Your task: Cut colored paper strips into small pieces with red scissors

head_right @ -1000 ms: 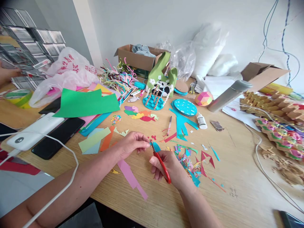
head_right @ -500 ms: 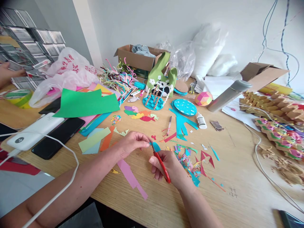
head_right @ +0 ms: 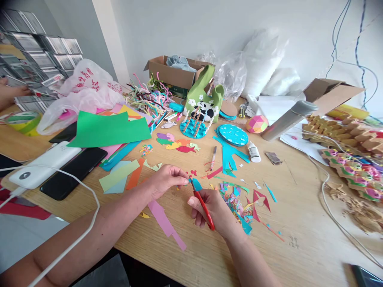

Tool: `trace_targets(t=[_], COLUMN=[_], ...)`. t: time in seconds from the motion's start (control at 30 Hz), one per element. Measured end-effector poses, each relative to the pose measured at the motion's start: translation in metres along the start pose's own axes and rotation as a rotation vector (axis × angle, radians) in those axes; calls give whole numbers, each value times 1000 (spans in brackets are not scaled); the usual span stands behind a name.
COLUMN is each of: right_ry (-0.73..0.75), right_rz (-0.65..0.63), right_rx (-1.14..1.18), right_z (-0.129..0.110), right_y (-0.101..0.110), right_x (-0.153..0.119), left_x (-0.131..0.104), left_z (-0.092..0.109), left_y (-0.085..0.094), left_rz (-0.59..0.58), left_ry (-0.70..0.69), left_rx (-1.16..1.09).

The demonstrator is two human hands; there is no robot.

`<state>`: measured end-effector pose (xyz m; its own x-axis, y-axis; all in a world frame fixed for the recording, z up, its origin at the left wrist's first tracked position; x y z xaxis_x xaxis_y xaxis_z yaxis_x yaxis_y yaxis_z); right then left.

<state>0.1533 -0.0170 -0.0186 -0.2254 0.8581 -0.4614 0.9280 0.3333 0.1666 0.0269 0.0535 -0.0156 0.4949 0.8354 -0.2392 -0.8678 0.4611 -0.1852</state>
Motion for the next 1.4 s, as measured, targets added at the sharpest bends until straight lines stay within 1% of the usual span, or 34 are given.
trace_targets(t=[0.2,0.47,0.67,0.77,0.83,0.87,0.97,1.0,1.03,1.07,1.17,1.27,1.33,1.4], right_ry=[12,18,-10,-3,25,59,206,237,243,235,198,239,285,315], right_rz=[-7,-6,16,34,93,157,445,529,579,600,573,598,669,759], right_rx=[18,30,40,33,19,10,-2,-6,-14,-25,-60,-1,73,113], right_z=[-1,1,5,3,-1,-5,-18,-20,-21,-21,-19,-19,-20,-22], right_y=[-1,0,1,1,4,8,27,33,36,38,35,34,38,44], right_x=[0,-1,1,1,0,-1,-9,-12,-13,-12,-7,-7,-12,-19], left_x=[-1,1,1,1,1,0,0,0,1,1,1,1,2,2], left_z=[3,-1,-1,0,2,3,5,4,3,2,-2,-2,2,10], left_y=[-2,-2,0,4,7,8,8,7,5,3,-3,-2,3,10], left_rz=[-7,-14,34,89,128,140,136,119,96,72,10,-12,13,61], left_ry=[-6,-19,-36,-26,-17,-18,-21,-17,-9,-1,14,8,-19,-103], left_rx=[-66,-100,-50,-53,-82,-98,-137,-146,-152,-155,-142,-66,81,327])
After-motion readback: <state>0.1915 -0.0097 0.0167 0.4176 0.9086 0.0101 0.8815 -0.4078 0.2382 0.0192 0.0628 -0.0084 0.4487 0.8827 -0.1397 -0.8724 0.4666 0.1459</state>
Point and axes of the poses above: each hand's wrist, its own x-axis towards the middle knuckle, its own y-axis out of the back of the hand, z = x × y, the point moved 6 cm from there along x, towards the middle knuckle, and after that the axes turned 2 degrees about -x, right-handed, at the moved point
